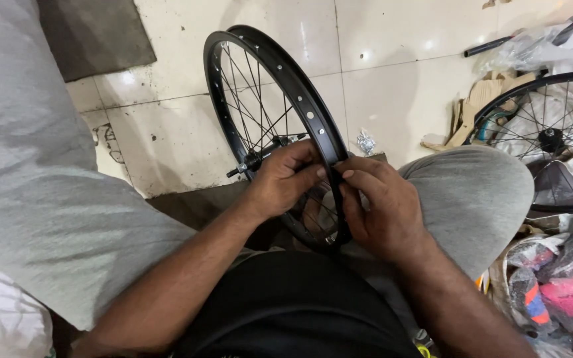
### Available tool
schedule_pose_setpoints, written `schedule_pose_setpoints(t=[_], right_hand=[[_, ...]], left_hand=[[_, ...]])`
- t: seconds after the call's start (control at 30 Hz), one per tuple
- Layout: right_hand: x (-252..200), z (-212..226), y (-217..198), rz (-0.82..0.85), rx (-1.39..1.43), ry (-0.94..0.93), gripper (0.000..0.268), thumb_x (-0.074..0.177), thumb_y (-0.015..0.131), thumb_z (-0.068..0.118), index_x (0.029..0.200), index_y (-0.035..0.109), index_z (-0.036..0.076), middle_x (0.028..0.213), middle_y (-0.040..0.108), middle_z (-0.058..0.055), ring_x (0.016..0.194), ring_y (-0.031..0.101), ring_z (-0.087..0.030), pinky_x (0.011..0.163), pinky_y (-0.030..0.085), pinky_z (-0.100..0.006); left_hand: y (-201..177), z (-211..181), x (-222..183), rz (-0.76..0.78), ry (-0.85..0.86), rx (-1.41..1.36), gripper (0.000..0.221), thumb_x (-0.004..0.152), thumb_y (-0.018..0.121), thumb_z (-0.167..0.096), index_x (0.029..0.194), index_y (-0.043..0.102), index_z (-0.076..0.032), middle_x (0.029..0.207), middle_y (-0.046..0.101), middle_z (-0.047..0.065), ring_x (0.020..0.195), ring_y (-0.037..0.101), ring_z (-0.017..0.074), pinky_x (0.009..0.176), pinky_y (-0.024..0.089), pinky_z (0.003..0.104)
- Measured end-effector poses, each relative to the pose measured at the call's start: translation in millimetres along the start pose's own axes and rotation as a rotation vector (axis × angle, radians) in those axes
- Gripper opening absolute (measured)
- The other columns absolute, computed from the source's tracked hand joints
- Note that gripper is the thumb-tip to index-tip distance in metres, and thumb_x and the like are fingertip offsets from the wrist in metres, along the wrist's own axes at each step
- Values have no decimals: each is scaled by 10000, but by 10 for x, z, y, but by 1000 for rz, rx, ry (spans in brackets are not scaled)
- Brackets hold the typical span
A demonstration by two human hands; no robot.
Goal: The recorder is threading spokes through the hub and into the rim of a bicycle wheel.
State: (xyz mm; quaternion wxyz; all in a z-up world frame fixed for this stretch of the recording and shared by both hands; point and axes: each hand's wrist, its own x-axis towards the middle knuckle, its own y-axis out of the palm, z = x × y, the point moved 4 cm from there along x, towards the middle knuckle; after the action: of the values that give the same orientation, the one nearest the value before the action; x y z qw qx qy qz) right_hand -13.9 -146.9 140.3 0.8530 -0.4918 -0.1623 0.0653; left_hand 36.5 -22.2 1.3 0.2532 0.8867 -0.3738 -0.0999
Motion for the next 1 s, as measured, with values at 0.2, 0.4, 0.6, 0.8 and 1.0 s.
schedule_pose_setpoints(t=[0.2, 0.4, 0.6, 0.8, 1.0], right_hand=[[8, 9, -32, -26, 32, 47, 464, 915, 707, -69, 1260, 437, 86, 1181, 662, -189, 1023, 733, -312, 791, 621, -366], [-124, -163, 44, -126, 322, 115, 504, 969, 593, -142, 1337, 336, 90, 1206, 560, -213, 1057, 691, -230, 851, 651, -306], [-107, -278, -57, -285, 628, 290, 364, 1081, 504, -113, 1376, 386, 64, 1190, 603, -172, 955, 706, -176, 833, 635, -286], [-16, -309, -9, 263, 48, 565, 108, 937, 585, 45, 1007, 640, -17, 863, 694, -184, 780, 703, -344, 673, 551, -446], [-62, -361, 18, 363, 22, 639, 117, 958, 601, 73, 1047, 649, 13, 877, 711, -151, 752, 728, -310, 662, 580, -426]], left_hand=[[5, -29, 9, 32, -7, 27, 135, 1062, 611, -50, 1187, 658, -33, 1048, 721, 61, 1029, 726, 149, 934, 637, 310], [12, 53, 8, 15, 58, 12, 184, 1033, 631, -32, 1216, 629, -24, 1085, 716, 78, 1039, 725, 161, 930, 640, 324], [6, 41, -2, 35, 117, -9, 160, 1099, 594, -44, 1232, 683, -44, 1082, 749, 72, 1023, 743, 157, 930, 658, 336], [-18, 35, 1, 26, 108, -82, 179, 1051, 637, -95, 1227, 634, -63, 1094, 709, 49, 1034, 704, 135, 935, 628, 323], [-65, 30, 3, 24, 92, -69, 117, 1085, 606, -55, 1186, 667, -55, 1053, 721, 54, 998, 717, 136, 906, 640, 318]])
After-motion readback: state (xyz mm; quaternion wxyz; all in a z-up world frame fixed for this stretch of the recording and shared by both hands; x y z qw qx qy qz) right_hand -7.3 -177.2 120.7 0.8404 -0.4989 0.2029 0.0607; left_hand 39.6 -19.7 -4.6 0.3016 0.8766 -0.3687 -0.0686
